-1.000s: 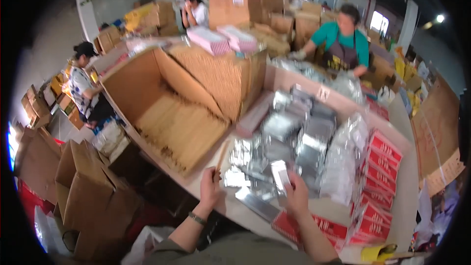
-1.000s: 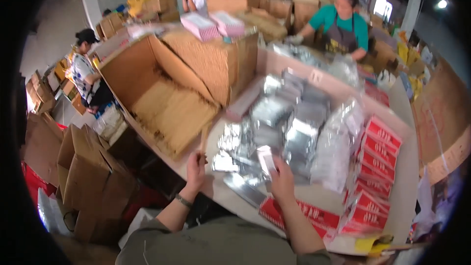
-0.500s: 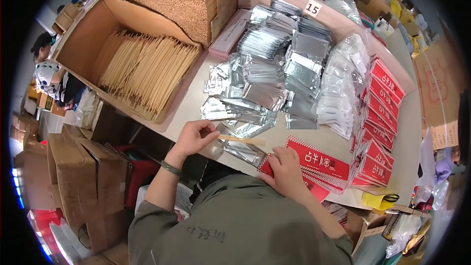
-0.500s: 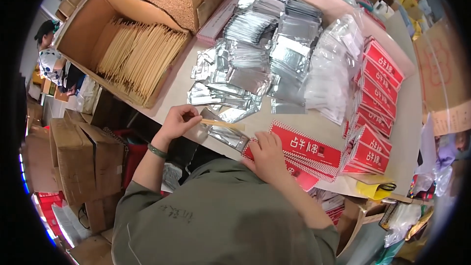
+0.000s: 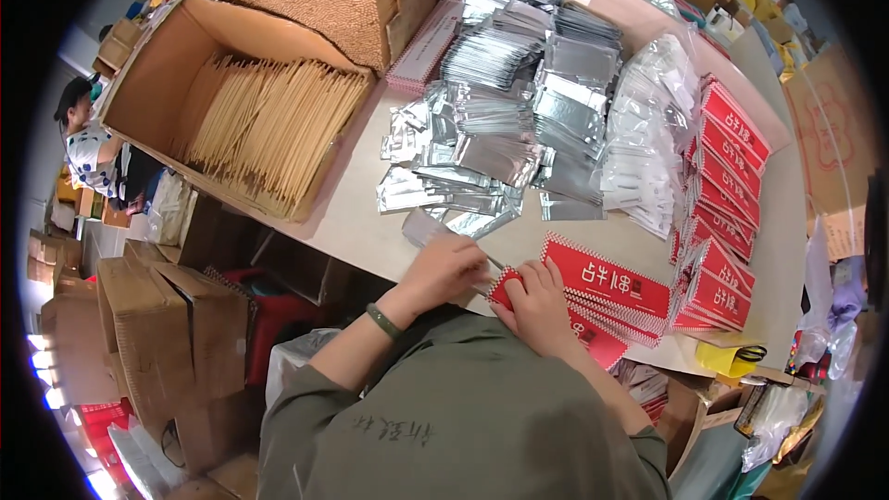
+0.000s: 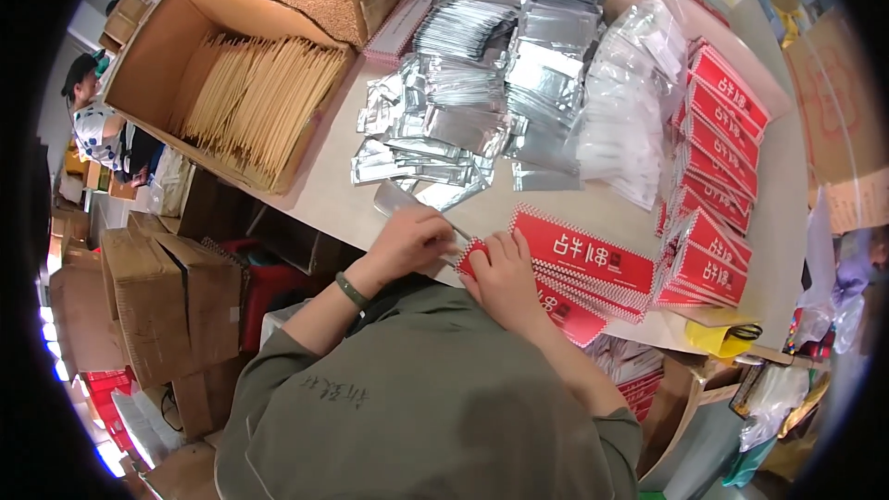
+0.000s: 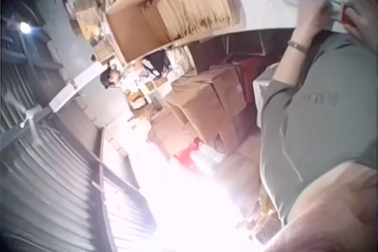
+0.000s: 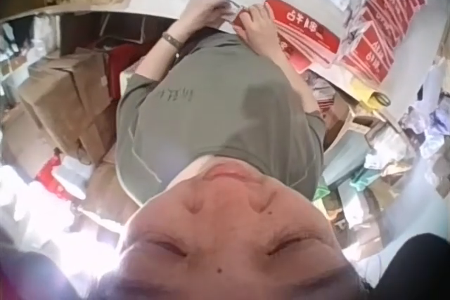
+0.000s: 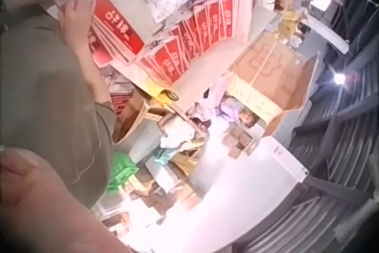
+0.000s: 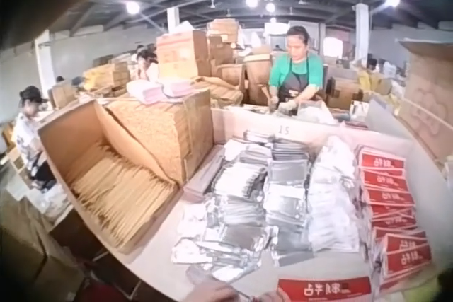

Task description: Packaging products into silver foil bags and organizing them into boxes at a warehouse workstation.

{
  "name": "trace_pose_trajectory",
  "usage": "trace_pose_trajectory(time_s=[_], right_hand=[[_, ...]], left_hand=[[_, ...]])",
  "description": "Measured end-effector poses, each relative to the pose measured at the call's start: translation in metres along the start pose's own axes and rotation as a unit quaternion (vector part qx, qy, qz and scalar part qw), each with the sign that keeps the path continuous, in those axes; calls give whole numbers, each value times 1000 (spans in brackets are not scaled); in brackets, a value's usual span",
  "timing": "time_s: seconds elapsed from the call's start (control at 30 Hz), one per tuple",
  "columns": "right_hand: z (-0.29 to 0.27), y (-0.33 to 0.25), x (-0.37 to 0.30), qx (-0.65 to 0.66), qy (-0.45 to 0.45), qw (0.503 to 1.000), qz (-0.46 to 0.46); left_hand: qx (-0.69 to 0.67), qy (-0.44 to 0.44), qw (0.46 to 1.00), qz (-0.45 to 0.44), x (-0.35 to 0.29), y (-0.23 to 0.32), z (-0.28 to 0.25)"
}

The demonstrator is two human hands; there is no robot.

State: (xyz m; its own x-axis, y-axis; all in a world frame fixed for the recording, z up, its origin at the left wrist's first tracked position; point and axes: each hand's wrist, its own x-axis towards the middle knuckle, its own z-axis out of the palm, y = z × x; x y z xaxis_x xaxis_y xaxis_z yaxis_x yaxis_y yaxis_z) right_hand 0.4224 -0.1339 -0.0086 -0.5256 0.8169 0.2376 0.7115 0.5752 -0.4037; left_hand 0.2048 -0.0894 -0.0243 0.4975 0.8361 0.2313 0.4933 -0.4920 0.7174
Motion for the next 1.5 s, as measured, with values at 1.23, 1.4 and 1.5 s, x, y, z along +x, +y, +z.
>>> trace_pose_trajectory(time_s=[1.23, 1.4, 1.5], right_hand=[[-47, 100, -7, -13, -155, 987, -28], [-11, 109, -27, -10, -206, 978, -30], [11, 122, -51, 203, -108, 965, 128]], left_hand=[[-328, -146, 926, -118, 48, 49, 34], [-306, -234, 918, -94, 39, 63, 34], [-371, -231, 896, -77, 39, 98, 15]])
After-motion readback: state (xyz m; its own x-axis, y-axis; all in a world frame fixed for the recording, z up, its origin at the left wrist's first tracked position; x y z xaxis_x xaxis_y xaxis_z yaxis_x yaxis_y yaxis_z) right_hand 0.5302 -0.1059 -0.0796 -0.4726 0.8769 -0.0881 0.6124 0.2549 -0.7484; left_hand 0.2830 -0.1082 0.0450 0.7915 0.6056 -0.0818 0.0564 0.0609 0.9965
